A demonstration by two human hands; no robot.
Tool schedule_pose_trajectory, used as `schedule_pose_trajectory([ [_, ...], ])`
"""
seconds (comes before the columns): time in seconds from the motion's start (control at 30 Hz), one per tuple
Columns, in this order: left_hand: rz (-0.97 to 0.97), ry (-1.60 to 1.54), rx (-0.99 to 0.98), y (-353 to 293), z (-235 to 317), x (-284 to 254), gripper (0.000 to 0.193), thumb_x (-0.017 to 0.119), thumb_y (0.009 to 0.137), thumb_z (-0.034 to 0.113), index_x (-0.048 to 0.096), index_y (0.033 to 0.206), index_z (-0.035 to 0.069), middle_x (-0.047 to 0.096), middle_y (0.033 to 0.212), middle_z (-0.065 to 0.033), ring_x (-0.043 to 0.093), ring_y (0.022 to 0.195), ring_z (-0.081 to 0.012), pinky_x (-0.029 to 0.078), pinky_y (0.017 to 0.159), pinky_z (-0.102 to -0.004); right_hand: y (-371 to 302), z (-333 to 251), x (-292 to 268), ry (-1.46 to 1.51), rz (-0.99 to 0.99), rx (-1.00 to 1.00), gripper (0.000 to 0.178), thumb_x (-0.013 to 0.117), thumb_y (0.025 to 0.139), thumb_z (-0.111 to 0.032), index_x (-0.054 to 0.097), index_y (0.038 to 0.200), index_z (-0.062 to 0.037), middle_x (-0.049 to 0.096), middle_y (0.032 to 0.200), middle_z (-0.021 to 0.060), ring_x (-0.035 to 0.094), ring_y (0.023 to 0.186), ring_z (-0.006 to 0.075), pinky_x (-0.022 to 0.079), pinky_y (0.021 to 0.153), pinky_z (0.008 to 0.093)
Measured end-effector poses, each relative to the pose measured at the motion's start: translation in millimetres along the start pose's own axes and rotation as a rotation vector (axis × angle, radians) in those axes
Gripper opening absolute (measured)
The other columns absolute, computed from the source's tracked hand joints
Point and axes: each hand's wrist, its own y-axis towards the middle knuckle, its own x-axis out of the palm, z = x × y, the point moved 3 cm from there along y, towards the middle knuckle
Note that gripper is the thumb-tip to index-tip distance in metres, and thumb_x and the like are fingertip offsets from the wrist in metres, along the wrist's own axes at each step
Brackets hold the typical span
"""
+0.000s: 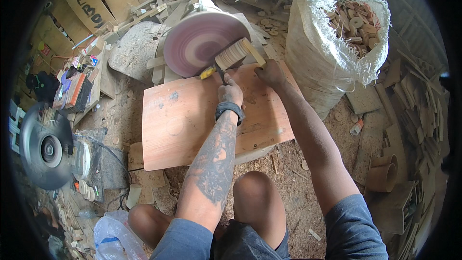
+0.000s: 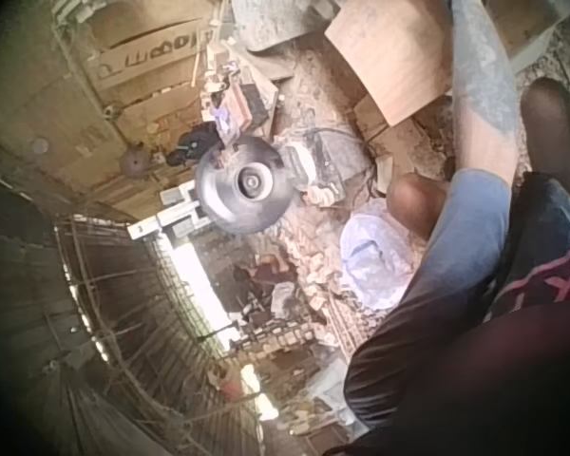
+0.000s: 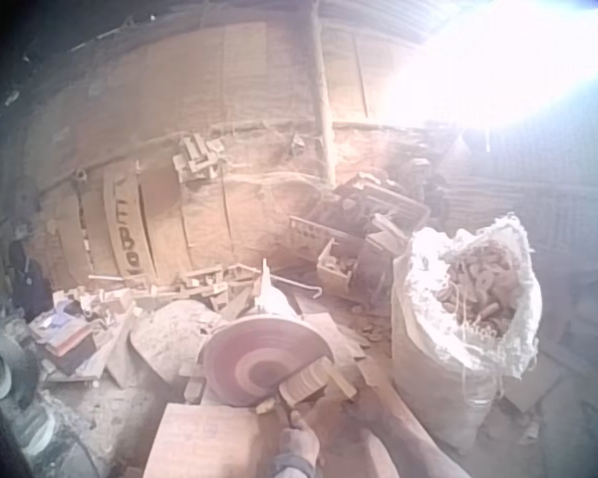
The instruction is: The person sits on the floor in a woodworking shop and uses a grinding wheel to sand small wooden discs. They pick up discs from a plastic bag, place them on a jig, and press the jig against the spinning wheel to smooth the edges. Finished pieces are placed into a nearby sack.
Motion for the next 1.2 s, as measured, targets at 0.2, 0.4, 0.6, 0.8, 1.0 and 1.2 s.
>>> schedule_pose_trajectory([
  [0.2, -0.025, -0.007, 0.007, -2, 0, -2, 0.076, 0.029, 0.097, 0.058, 0.056, 0.102, -0.013, 0.065, 0.072, -0.0221, 0.062, 0.046, -0.0318, 0.049, 0.038, -0.0375, -5, -4, -3, 0.028, 0.034, -0.009, 0.037, 0.067, 0.074, -0.023, 0.064, 0.093, 0.0084, 0.066, 0.077, 0.0275, 0.067, 0.075, 0.0378, 0.052, 0.071, 0.0441],
  [0.4, -0.004, 0.001, -0.022, -3, 1, -1, 0.075, 0.028, 0.097, 0.058, 0.057, 0.105, -0.010, 0.066, 0.079, -0.0217, 0.062, 0.048, -0.0332, 0.050, 0.039, -0.0388, -8, -12, -8, -0.017, 0.013, 0.012, 0.035, 0.067, 0.074, -0.022, 0.063, 0.092, 0.0081, 0.067, 0.077, 0.0252, 0.068, 0.076, 0.0361, 0.052, 0.073, 0.0432],
  [0.6, -0.013, 0.005, -0.026, -4, 1, -1, 0.074, 0.028, 0.097, 0.058, 0.057, 0.105, -0.010, 0.065, 0.077, -0.0214, 0.063, 0.049, -0.0336, 0.050, 0.039, -0.0389, -7, -12, -8, -0.041, 0.015, 0.028, 0.027, 0.066, 0.076, -0.018, 0.067, 0.090, 0.0044, 0.070, 0.077, 0.0194, 0.070, 0.077, 0.0315, 0.053, 0.076, 0.0399],
  [0.8, -0.012, 0.001, -0.006, -3, 0, -1, 0.074, 0.029, 0.097, 0.058, 0.057, 0.102, -0.010, 0.064, 0.071, -0.0206, 0.062, 0.047, -0.0332, 0.049, 0.038, -0.0385, -2, -5, -3, -0.049, 0.013, 0.023, 0.025, 0.066, 0.075, -0.022, 0.071, 0.077, 0.0031, 0.069, 0.075, 0.0194, 0.069, 0.076, 0.0324, 0.054, 0.076, 0.0406],
  [1.0, 0.004, -0.011, 0.000, -2, 0, 0, 0.074, 0.029, 0.097, 0.057, 0.058, 0.100, -0.011, 0.063, 0.067, -0.0201, 0.061, 0.046, -0.0325, 0.049, 0.038, -0.0386, 0, -1, -1, -0.049, 0.026, 0.047, 0.029, 0.067, 0.074, -0.021, 0.068, 0.086, 0.0060, 0.069, 0.076, 0.0197, 0.070, 0.077, 0.0320, 0.054, 0.075, 0.0409],
  [1.2, -0.005, -0.006, 0.013, -4, 1, -1, 0.074, 0.029, 0.097, 0.057, 0.058, 0.099, -0.011, 0.063, 0.067, -0.0203, 0.061, 0.045, -0.0319, 0.049, 0.038, -0.0379, -1, -5, -2, -0.031, 0.050, 0.044, 0.030, 0.066, 0.075, -0.019, 0.066, 0.089, 0.0069, 0.069, 0.076, 0.0197, 0.070, 0.077, 0.0310, 0.054, 0.074, 0.0402],
])
